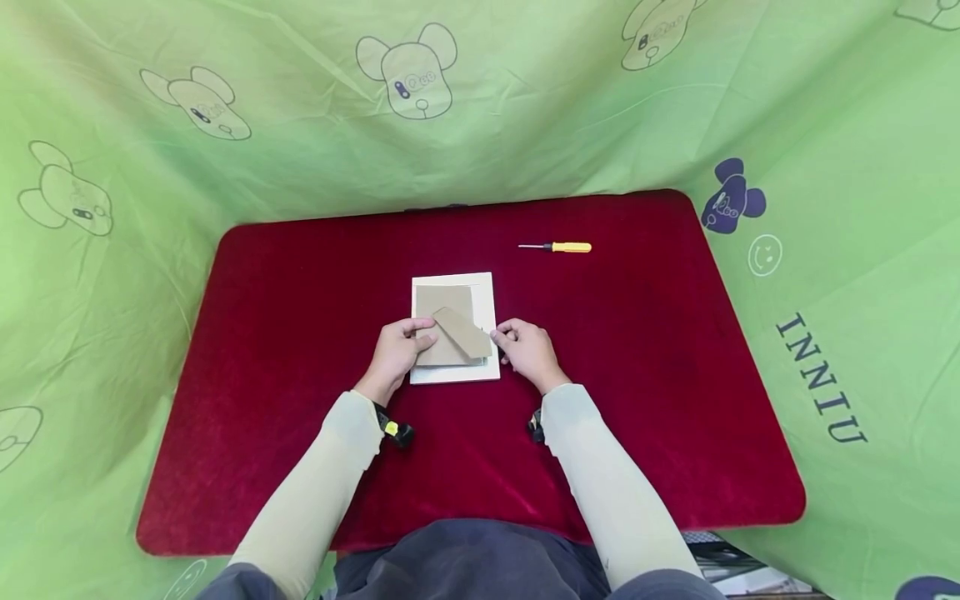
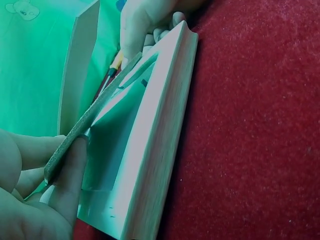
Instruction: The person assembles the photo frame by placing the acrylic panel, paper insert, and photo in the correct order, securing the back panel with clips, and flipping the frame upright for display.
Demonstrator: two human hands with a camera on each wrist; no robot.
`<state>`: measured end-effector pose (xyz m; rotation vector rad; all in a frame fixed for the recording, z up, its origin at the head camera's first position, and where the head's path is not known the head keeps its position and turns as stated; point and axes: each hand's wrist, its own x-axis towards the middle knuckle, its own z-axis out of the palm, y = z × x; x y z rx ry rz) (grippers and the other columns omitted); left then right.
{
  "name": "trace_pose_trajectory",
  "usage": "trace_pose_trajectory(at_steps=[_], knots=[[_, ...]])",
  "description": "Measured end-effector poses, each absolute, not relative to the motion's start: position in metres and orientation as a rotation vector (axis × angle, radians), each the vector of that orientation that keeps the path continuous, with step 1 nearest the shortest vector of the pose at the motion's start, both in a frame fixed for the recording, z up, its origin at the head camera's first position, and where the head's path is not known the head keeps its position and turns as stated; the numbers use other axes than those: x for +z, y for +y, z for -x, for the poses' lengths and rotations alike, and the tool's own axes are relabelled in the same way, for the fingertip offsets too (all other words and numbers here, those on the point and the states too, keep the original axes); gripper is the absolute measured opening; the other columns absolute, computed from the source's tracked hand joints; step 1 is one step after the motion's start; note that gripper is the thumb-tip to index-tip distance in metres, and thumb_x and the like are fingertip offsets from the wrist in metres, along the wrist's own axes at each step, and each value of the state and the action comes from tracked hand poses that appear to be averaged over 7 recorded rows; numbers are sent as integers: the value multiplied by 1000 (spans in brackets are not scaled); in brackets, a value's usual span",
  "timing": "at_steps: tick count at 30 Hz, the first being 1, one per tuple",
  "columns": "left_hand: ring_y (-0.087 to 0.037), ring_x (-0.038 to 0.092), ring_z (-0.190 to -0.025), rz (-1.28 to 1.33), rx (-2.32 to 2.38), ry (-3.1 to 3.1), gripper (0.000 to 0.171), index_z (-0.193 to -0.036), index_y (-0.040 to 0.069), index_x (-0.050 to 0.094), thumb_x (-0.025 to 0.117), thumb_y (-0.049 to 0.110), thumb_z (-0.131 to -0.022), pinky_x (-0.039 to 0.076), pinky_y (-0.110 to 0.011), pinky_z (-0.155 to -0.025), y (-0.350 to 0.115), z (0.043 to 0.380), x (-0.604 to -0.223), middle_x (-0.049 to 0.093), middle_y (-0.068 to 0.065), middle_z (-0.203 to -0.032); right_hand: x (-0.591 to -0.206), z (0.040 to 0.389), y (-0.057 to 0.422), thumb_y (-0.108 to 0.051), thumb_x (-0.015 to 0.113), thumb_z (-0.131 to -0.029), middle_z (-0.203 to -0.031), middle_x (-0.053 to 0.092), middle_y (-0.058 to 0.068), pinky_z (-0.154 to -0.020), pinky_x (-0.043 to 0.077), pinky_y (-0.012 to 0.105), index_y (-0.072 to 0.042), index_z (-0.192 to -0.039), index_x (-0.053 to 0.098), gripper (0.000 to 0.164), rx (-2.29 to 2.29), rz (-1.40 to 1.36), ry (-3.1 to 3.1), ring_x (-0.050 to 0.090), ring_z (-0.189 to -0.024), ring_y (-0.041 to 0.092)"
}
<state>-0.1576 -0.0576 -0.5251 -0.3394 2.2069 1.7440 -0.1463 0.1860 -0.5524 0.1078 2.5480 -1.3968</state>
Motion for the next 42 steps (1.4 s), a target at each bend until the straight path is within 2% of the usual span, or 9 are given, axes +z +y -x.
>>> trace_pose_trajectory(at_steps=[17,23,27,31,37,40,42], knots=[[-21,49,-123,251,1635,2360,23,-110,6,73,71,4,-87,43,-37,-101,-51,159,-526,62,-9,-126,-552,149,186,-34,62,-97,-66,62,5,-44,49,33,-15,-102,68,21,-1389,-101,2547,59,-50,22],[-20,57,-101,132,1431,2495,27,-113,12,71,73,9,-86,49,-37,-89,-51,161,-523,65,-9,-112,-550,149,185,-30,61,-97,-66,62,3,-44,48,34,-14,-103,69,18,-1372,-107,2566,57,-46,21],[-22,56,-94,72,1384,2504,28,-116,13,69,71,9,-88,49,-36,-84,-51,161,-522,63,-9,-104,-552,149,185,-26,61,-97,-67,62,2,-44,48,34,-15,-103,70,15,-1368,-108,2577,56,-44,21],[-22,55,-94,57,1412,2478,28,-117,11,68,69,7,-90,49,-36,-82,-52,161,-525,62,-11,-103,-553,149,184,-26,62,-97,-68,62,3,-45,48,36,-15,-102,70,14,-1370,-110,2578,55,-43,22],[-19,52,-79,41,1450,2444,29,-120,10,67,67,5,-91,47,-31,-69,-51,162,-526,57,-11,-96,-552,149,185,-26,62,-97,-70,63,3,-44,49,36,-15,-101,70,14,-1384,-134,2562,56,-44,22],[-20,55,-82,26,1386,2479,30,-121,11,66,66,7,-92,49,-33,-75,-50,161,-524,62,-12,-95,-551,148,185,-25,61,-97,-70,63,3,-44,49,35,-14,-102,70,14,-1389,-128,2557,56,-44,22],[-20,59,-93,-25,1277,2550,31,-124,13,65,66,10,-93,49,-35,-83,-50,159,-521,66,-11,-103,-551,147,184,-25,61,-97,-70,63,3,-45,49,35,-14,-103,70,15,-1390,-126,2554,55,-45,22]])
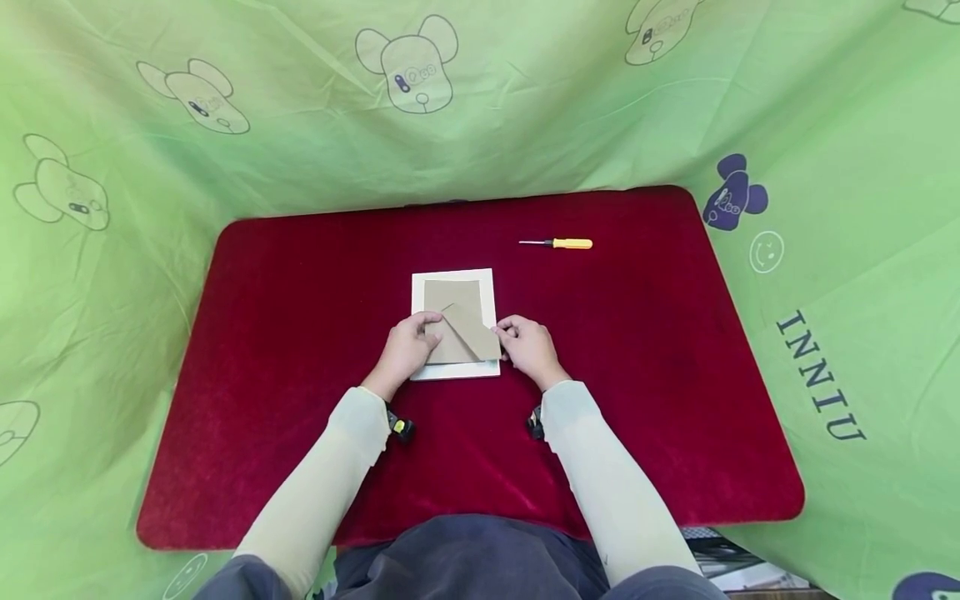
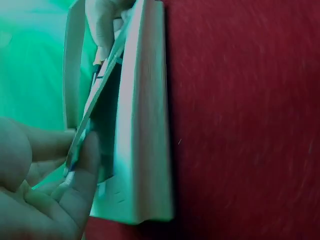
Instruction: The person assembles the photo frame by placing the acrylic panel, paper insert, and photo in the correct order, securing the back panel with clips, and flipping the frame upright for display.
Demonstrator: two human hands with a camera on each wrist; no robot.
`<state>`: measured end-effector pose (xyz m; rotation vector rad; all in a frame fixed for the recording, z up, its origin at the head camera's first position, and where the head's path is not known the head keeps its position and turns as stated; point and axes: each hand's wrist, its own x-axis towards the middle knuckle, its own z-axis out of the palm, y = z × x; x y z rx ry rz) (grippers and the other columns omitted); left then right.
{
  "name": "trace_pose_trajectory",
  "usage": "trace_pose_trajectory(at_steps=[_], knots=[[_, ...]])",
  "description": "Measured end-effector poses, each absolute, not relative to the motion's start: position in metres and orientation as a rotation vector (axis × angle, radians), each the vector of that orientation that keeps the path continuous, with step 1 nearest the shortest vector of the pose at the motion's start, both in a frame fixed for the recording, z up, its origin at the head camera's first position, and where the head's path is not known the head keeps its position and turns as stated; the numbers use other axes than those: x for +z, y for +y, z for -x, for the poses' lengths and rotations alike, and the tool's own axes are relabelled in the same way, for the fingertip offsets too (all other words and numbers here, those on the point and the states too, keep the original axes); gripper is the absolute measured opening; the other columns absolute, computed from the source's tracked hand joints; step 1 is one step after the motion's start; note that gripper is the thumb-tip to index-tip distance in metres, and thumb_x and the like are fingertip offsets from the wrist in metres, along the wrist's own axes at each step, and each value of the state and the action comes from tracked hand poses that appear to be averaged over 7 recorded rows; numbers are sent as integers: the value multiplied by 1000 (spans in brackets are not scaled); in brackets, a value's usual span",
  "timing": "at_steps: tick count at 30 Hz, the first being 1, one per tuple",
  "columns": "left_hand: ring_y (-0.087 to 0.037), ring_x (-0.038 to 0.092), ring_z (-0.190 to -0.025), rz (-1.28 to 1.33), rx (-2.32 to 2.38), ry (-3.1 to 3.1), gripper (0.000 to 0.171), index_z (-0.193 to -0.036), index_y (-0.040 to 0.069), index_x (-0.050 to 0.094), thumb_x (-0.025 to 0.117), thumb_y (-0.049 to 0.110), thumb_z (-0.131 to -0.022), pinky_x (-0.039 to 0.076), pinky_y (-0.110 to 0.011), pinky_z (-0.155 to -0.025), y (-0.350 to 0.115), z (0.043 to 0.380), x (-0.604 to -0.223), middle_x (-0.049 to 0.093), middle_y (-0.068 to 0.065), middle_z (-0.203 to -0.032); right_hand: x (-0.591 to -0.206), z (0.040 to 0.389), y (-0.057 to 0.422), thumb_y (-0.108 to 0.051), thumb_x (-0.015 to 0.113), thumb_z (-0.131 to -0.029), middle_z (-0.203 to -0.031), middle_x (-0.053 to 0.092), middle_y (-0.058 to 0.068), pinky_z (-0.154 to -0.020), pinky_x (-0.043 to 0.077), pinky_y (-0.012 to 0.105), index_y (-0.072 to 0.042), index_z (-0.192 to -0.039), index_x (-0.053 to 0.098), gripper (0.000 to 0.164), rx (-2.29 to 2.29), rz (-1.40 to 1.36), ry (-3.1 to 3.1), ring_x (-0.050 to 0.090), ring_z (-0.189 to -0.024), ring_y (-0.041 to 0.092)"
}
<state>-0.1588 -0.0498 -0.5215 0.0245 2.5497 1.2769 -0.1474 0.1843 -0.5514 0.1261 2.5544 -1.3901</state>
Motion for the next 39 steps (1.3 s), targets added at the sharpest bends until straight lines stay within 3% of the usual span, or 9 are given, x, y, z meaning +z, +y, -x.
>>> trace_pose_trajectory(at_steps=[5,14,20,24,27,33,39], knots=[[-24,59,-114,-214,958,2750,34,-127,14,64,66,17,-93,50,-42,-89,-47,154,-512,63,-7,-124,-551,147,184,-26,61,-97,-71,63,2,-44,49,34,-14,-103,70,15,-1389,-140,2556,56,-45,21],[-33,59,-116,-274,782,2834,39,-128,12,66,68,17,-89,52,-49,-86,-49,148,-509,53,-17,-137,-552,148,182,-26,62,-97,-67,63,3,-44,49,34,-12,-103,69,17,-1393,-112,2572,56,-46,21],[-33,59,-115,-331,675,2805,43,-133,16,62,67,24,-91,53,-48,-82,-51,148,-507,48,-16,-143,-551,147,184,-26,61,-98,-69,63,3,-44,50,35,-14,-103,69,16,-1395,-132,2547,58,-48,22],[-32,54,-123,-344,661,2778,46,-136,17,59,67,27,-92,51,-48,-89,-53,148,-506,43,-16,-147,-551,147,183,-26,61,-98,-69,63,4,-43,49,36,-14,-102,69,15,-1404,-134,2547,57,-48,22],[-33,51,-125,-342,682,2773,44,-135,16,61,68,25,-92,50,-48,-92,-54,146,-506,42,-18,-147,-552,147,183,-26,61,-98,-70,63,4,-44,50,35,-14,-102,69,16,-1410,-130,2539,57,-48,22],[-35,60,-114,-391,688,2813,39,-129,12,65,67,22,-92,55,-46,-82,-57,145,-506,51,-17,-140,-552,147,184,-26,62,-97,-69,63,4,-43,49,35,-14,-101,69,15,-1411,-138,2552,57,-47,22],[-25,63,-105,-291,816,2896,30,-123,11,68,65,18,-94,54,-41,-80,-55,147,-511,64,-9,-119,-551,147,184,-25,62,-97,-72,63,3,-43,49,34,-14,-102,70,15,-1404,-145,2563,56,-45,21]])
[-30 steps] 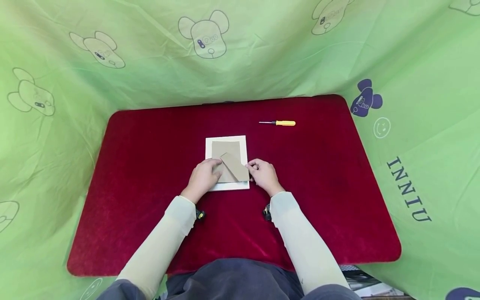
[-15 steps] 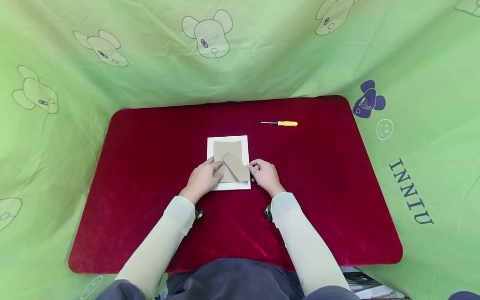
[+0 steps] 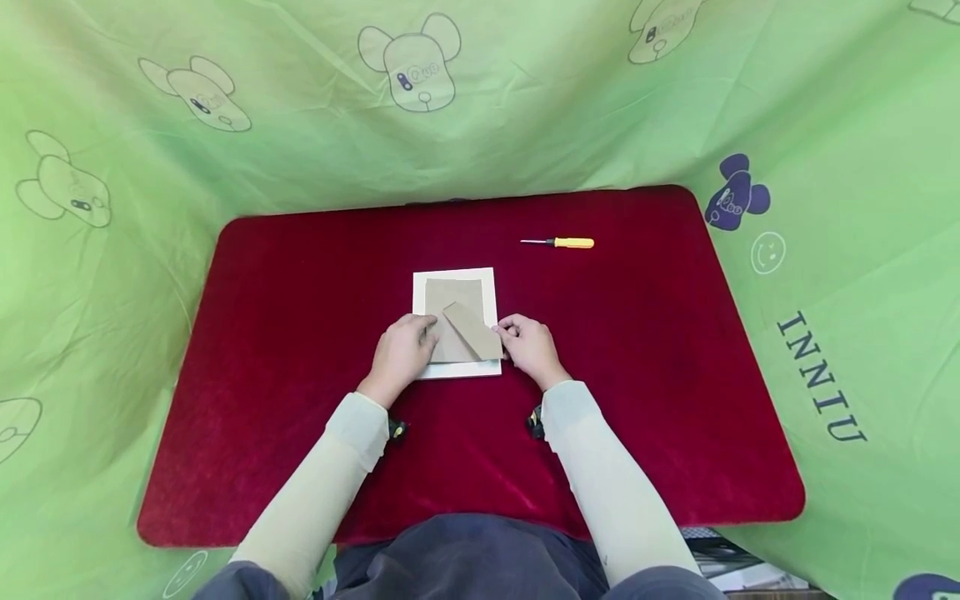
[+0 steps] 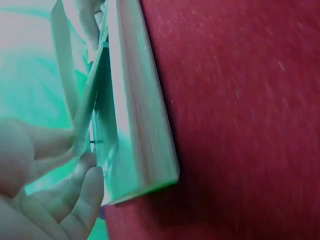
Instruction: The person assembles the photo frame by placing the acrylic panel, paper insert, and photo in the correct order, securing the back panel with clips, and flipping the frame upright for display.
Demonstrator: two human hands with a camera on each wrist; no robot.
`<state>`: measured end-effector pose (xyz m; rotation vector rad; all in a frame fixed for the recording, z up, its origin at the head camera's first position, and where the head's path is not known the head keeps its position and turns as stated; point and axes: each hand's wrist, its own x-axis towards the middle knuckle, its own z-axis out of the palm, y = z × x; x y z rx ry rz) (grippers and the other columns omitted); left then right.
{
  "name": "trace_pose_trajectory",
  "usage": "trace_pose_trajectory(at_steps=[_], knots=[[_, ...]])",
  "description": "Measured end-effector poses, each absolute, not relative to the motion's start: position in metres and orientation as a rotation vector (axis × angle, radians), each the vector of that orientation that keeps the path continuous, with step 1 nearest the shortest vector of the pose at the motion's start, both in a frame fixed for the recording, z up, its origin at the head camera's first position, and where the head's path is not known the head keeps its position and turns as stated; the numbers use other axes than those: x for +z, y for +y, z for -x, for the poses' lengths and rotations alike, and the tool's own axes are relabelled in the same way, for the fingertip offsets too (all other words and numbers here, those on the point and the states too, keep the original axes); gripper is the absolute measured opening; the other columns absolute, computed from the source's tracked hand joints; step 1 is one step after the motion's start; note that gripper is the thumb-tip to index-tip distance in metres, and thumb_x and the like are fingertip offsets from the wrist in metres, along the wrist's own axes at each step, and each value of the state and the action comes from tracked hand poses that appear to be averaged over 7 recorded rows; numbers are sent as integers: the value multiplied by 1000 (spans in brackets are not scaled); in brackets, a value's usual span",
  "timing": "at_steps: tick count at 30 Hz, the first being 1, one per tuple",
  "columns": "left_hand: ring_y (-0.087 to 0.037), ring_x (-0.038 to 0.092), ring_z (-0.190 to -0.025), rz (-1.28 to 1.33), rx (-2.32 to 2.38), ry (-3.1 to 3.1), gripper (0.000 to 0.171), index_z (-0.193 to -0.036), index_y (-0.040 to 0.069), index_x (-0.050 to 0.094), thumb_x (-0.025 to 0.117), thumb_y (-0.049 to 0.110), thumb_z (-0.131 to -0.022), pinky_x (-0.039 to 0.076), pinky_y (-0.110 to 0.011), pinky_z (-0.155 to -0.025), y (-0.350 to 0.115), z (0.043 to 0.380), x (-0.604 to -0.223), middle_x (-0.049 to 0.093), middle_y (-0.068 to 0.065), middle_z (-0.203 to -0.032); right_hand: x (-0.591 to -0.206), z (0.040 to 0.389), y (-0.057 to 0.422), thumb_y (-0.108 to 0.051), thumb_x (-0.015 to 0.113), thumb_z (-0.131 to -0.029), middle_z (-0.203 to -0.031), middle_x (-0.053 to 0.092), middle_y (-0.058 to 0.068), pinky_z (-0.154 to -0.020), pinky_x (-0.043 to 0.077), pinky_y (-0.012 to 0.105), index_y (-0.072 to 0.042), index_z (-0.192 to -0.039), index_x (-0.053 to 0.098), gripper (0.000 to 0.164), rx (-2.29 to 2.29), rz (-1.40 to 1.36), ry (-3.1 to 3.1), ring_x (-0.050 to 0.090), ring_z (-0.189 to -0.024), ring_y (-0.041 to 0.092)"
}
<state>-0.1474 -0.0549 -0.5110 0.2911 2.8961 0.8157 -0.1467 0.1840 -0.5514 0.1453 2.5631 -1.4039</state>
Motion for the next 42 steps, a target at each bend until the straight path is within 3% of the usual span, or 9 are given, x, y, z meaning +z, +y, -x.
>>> trace_pose_trajectory(at_steps=[4,8,18,26,34,42], knots=[[-21,60,-93,-111,1133,2815,26,-120,10,69,64,14,-95,52,-36,-76,-53,151,-513,63,-7,-103,-551,147,183,-25,63,-96,-74,64,3,-43,49,33,-13,-102,70,15,-1403,-155,2566,55,-44,21],[-20,58,-89,5,1338,2695,26,-121,7,69,64,10,-95,51,-33,-76,-53,154,-514,62,-7,-99,-549,148,182,-27,62,-97,-73,64,4,-44,50,32,-11,-103,70,18,-1416,-162,2543,57,-48,20],[-19,59,-92,37,1316,2676,28,-123,6,68,63,14,-96,52,-30,-77,-53,155,-519,63,-8,-104,-547,147,183,-25,60,-97,-71,63,4,-44,50,35,-14,-102,69,16,-1398,-161,2543,58,-48,22],[-24,60,-105,-103,1081,2790,39,-127,7,65,72,17,-90,51,-36,-87,-52,154,-513,63,-12,-114,-546,147,182,-25,61,-97,-71,63,3,-43,49,33,-12,-103,70,17,-1378,-143,2566,56,-45,20],[-18,56,-81,-68,1214,2674,41,-131,8,62,69,19,-93,51,-30,-76,-55,154,-507,60,-10,-119,-548,149,182,-28,62,-96,-74,64,1,-43,49,33,-14,-102,70,17,-1375,-141,2578,55,-44,20],[-21,57,-105,-52,1149,2677,40,-131,8,63,69,20,-93,49,-33,-91,-56,154,-510,61,-12,-120,-548,148,182,-31,64,-95,-67,61,2,-44,48,33,-12,-102,69,21,-1367,-125,2598,55,-43,20]])
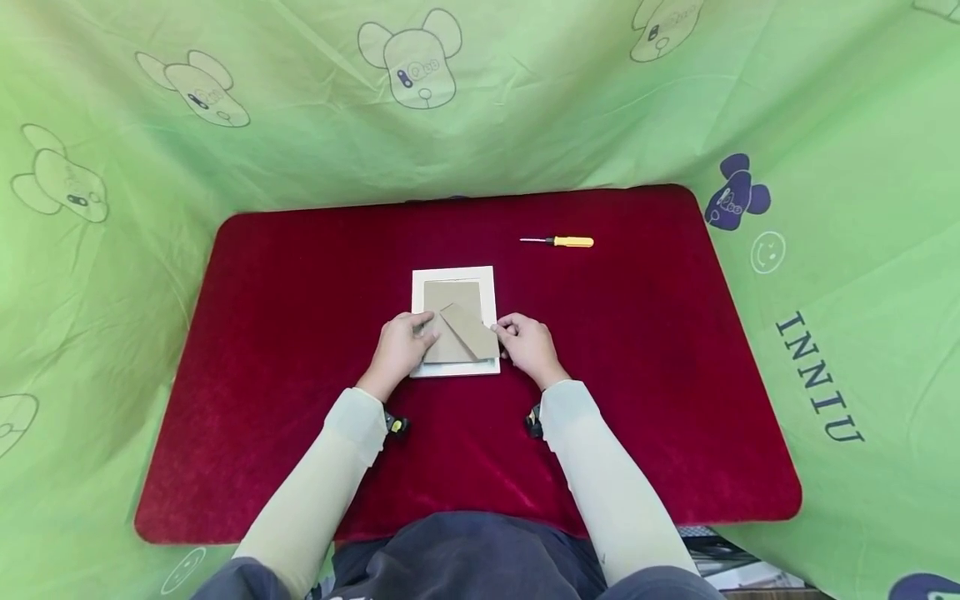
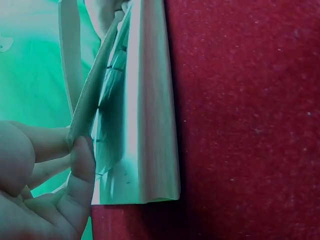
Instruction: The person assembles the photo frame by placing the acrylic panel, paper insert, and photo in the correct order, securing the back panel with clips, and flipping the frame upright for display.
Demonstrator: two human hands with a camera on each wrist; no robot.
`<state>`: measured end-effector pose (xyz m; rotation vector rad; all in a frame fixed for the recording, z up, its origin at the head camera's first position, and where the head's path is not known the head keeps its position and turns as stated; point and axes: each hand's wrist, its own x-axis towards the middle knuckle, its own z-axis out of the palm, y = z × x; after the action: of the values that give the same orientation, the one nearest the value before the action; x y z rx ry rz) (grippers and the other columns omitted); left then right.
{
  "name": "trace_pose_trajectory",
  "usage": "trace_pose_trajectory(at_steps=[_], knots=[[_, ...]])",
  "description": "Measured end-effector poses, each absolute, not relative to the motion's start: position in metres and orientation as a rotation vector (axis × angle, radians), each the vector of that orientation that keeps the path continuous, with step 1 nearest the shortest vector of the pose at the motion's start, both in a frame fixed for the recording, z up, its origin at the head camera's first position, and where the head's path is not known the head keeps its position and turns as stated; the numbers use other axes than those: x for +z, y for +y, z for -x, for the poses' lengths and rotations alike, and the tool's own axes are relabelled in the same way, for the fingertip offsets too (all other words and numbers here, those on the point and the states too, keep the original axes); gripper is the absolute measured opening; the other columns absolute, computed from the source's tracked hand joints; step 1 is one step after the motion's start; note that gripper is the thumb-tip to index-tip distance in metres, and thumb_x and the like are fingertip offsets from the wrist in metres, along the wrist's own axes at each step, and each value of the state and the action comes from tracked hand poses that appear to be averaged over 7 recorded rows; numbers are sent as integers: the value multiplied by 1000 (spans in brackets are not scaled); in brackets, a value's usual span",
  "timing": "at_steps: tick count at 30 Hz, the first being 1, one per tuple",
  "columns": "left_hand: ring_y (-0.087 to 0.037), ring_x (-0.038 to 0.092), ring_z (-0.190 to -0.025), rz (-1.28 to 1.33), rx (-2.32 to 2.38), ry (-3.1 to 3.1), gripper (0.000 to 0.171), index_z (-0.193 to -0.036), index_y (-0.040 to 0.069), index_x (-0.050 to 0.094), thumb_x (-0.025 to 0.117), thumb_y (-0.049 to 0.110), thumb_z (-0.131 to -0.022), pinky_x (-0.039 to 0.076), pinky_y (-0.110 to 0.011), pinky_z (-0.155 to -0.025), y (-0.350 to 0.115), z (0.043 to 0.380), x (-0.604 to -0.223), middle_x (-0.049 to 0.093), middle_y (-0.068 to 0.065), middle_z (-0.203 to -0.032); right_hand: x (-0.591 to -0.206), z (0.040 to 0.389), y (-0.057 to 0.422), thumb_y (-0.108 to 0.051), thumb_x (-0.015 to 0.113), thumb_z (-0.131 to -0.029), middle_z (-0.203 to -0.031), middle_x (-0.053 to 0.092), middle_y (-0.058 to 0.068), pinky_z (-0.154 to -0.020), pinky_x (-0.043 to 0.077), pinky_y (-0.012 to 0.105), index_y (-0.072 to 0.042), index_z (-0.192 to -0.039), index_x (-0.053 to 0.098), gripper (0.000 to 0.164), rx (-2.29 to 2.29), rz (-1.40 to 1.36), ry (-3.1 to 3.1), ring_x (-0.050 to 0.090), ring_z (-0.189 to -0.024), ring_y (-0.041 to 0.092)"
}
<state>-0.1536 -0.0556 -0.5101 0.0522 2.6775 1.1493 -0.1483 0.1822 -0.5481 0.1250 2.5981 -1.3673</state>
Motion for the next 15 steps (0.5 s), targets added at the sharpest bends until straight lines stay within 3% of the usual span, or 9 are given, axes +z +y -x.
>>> trace_pose_trajectory(at_steps=[8,15], knots=[[-26,54,-117,-77,1094,2718,42,-130,6,63,71,19,-91,45,-35,-98,-54,154,-513,56,-12,-125,-549,148,182,-31,63,-96,-66,61,2,-44,48,33,-12,-103,69,21,-1366,-124,2590,56,-46,20],[-27,58,-108,-88,1021,2797,40,-127,7,65,73,20,-90,49,-37,-92,-53,158,-518,57,-12,-119,-551,148,182,-28,62,-96,-68,63,4,-43,49,34,-12,-102,68,18,-1389,-131,2566,58,-47,21]])
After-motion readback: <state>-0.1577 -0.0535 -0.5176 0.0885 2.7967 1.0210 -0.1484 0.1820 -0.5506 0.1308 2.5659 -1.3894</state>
